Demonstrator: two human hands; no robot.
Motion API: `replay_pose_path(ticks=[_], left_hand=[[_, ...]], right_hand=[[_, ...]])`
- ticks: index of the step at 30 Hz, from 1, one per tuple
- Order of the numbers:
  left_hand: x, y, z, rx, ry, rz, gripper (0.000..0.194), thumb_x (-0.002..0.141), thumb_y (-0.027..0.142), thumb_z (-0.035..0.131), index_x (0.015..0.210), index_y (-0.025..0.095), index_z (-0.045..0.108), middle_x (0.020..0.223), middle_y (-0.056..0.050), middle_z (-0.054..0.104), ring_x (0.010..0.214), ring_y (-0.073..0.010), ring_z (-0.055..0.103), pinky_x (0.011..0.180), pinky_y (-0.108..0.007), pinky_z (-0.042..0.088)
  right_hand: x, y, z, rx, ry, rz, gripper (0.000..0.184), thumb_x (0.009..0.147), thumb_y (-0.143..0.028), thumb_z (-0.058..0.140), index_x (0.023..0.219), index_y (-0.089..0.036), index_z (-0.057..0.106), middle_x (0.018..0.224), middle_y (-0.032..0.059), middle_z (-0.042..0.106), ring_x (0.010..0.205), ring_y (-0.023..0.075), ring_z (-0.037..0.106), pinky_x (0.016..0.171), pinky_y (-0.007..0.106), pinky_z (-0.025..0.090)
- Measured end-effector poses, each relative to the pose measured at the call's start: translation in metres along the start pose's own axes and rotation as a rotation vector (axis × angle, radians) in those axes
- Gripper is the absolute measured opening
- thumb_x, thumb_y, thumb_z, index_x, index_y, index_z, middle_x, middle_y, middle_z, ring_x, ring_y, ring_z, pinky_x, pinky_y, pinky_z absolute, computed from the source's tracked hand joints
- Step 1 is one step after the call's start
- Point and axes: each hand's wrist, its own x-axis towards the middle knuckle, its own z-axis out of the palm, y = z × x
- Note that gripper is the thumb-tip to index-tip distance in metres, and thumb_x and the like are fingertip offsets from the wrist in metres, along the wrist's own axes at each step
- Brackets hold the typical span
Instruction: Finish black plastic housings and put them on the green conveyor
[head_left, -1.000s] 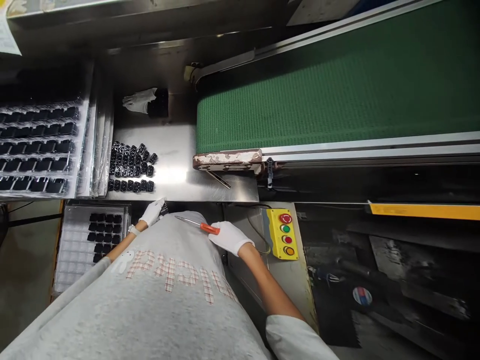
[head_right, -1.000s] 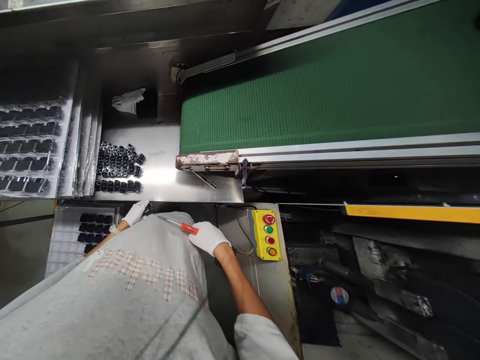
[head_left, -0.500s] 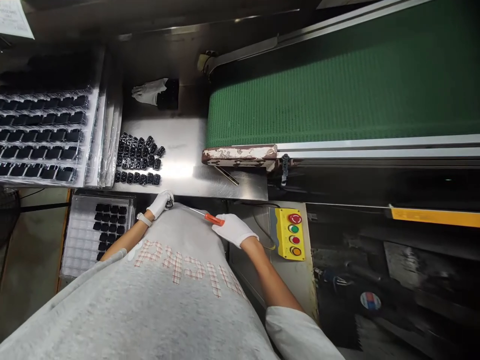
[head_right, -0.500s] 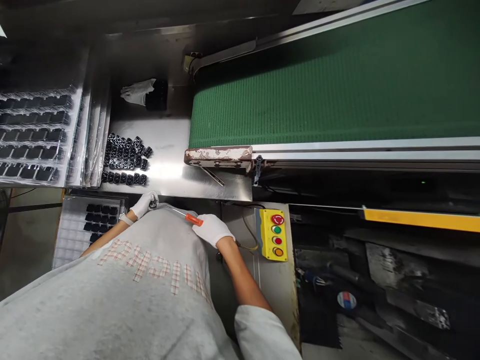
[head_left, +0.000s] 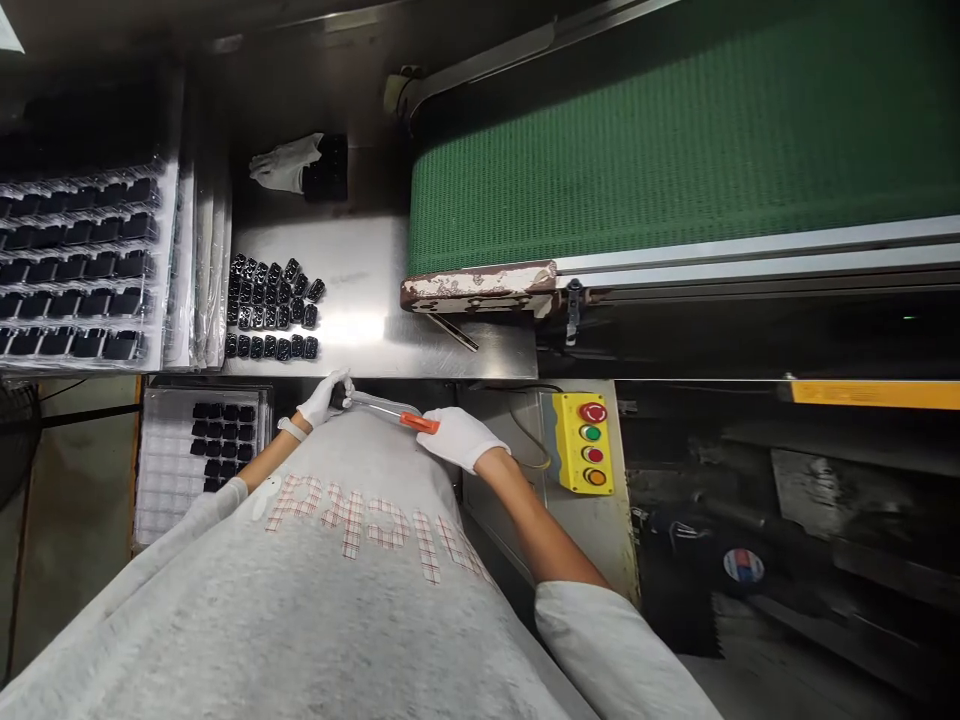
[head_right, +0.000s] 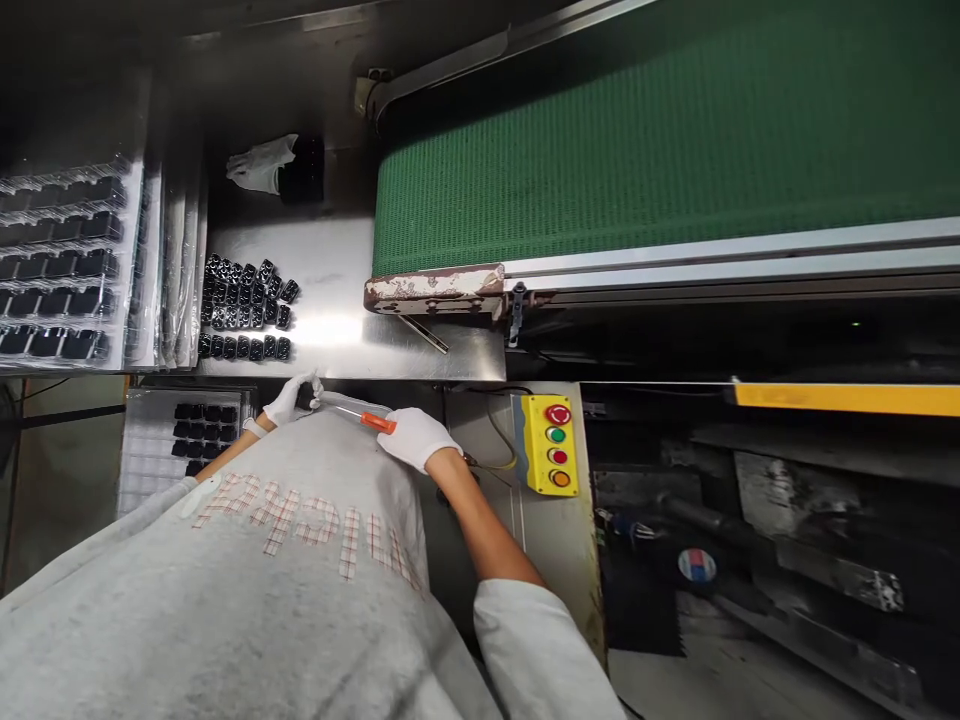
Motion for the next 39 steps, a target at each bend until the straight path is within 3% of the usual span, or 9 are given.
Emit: replay_pose_path(ticks=[7, 13, 17, 27, 31, 35, 39], left_hand=[[-0.003, 0.014, 0.002, -0.165, -0.023, -0.057, 0.026, 0.096, 0.036, 0.058, 0.087, 0.012, 0.056, 0.072, 0.003, 0.053, 0.055, -0.0053, 0.048, 0.045, -0.016, 0.037], [-0.013, 0.022, 0.007, -0.24, -0.08, 0.045, 0.016, 0.088, 0.024, 0.065, 0.085, 0.014, 0.054, 0.08, 0.001, 0.056, 0.063, -0.0065, 0.052, 0.048, -0.016, 0.038], [-0.015, 0.022, 0.012, -0.208, -0.08, 0.112, 0.023, 0.078, 0.024, 0.074, 0.085, 0.017, 0.054, 0.084, 0.0, 0.058, 0.071, -0.0095, 0.058, 0.053, -0.018, 0.043], [-0.01, 0.033, 0.015, -0.038, 0.187, 0.223, 0.036, 0.077, 0.043, 0.079, 0.09, 0.019, 0.056, 0.092, -0.001, 0.065, 0.072, -0.0101, 0.066, 0.063, -0.021, 0.052], [-0.005, 0.032, 0.018, 0.079, 0.297, 0.236, 0.039, 0.075, 0.044, 0.081, 0.089, 0.016, 0.057, 0.085, -0.003, 0.067, 0.064, -0.009, 0.065, 0.053, -0.017, 0.046], [0.002, 0.026, 0.021, 0.202, 0.377, 0.219, 0.036, 0.086, 0.047, 0.07, 0.086, 0.013, 0.057, 0.071, 0.001, 0.062, 0.051, -0.0057, 0.055, 0.041, -0.015, 0.034], [0.006, 0.016, 0.022, 0.316, 0.362, 0.143, 0.039, 0.094, 0.049, 0.058, 0.082, 0.011, 0.06, 0.065, 0.002, 0.059, 0.047, -0.0049, 0.05, 0.041, -0.017, 0.037]], right_hand=[[0.003, -0.008, 0.003, -0.025, -0.006, 0.012, 0.018, 0.081, -0.025, 0.059, 0.087, -0.016, 0.073, 0.086, 0.007, 0.07, 0.072, 0.0162, 0.059, 0.063, 0.024, 0.034], [-0.003, -0.016, 0.003, -0.06, 0.039, 0.039, 0.022, 0.085, -0.028, 0.057, 0.095, -0.017, 0.073, 0.096, 0.0086, 0.072, 0.082, 0.0199, 0.063, 0.067, 0.026, 0.036], [-0.004, -0.019, 0.008, -0.067, 0.052, 0.066, 0.024, 0.086, -0.03, 0.058, 0.101, -0.02, 0.072, 0.1, 0.0073, 0.072, 0.088, 0.0215, 0.065, 0.068, 0.027, 0.036], [-0.001, -0.018, 0.024, -0.06, 0.09, 0.133, 0.027, 0.089, -0.035, 0.057, 0.105, -0.019, 0.07, 0.103, 0.008, 0.072, 0.092, 0.0237, 0.066, 0.068, 0.028, 0.037], [-0.002, -0.017, 0.024, -0.045, 0.092, 0.131, 0.027, 0.089, -0.035, 0.057, 0.107, -0.019, 0.07, 0.102, 0.0074, 0.072, 0.09, 0.0221, 0.066, 0.068, 0.027, 0.037], [-0.001, -0.013, 0.023, -0.027, 0.104, 0.128, 0.028, 0.089, -0.035, 0.056, 0.106, -0.018, 0.07, 0.099, 0.0082, 0.071, 0.087, 0.0207, 0.065, 0.068, 0.026, 0.037], [0.002, -0.006, 0.022, -0.004, 0.076, 0.116, 0.027, 0.087, -0.035, 0.059, 0.106, -0.02, 0.071, 0.101, 0.008, 0.071, 0.087, 0.0208, 0.065, 0.067, 0.026, 0.037]])
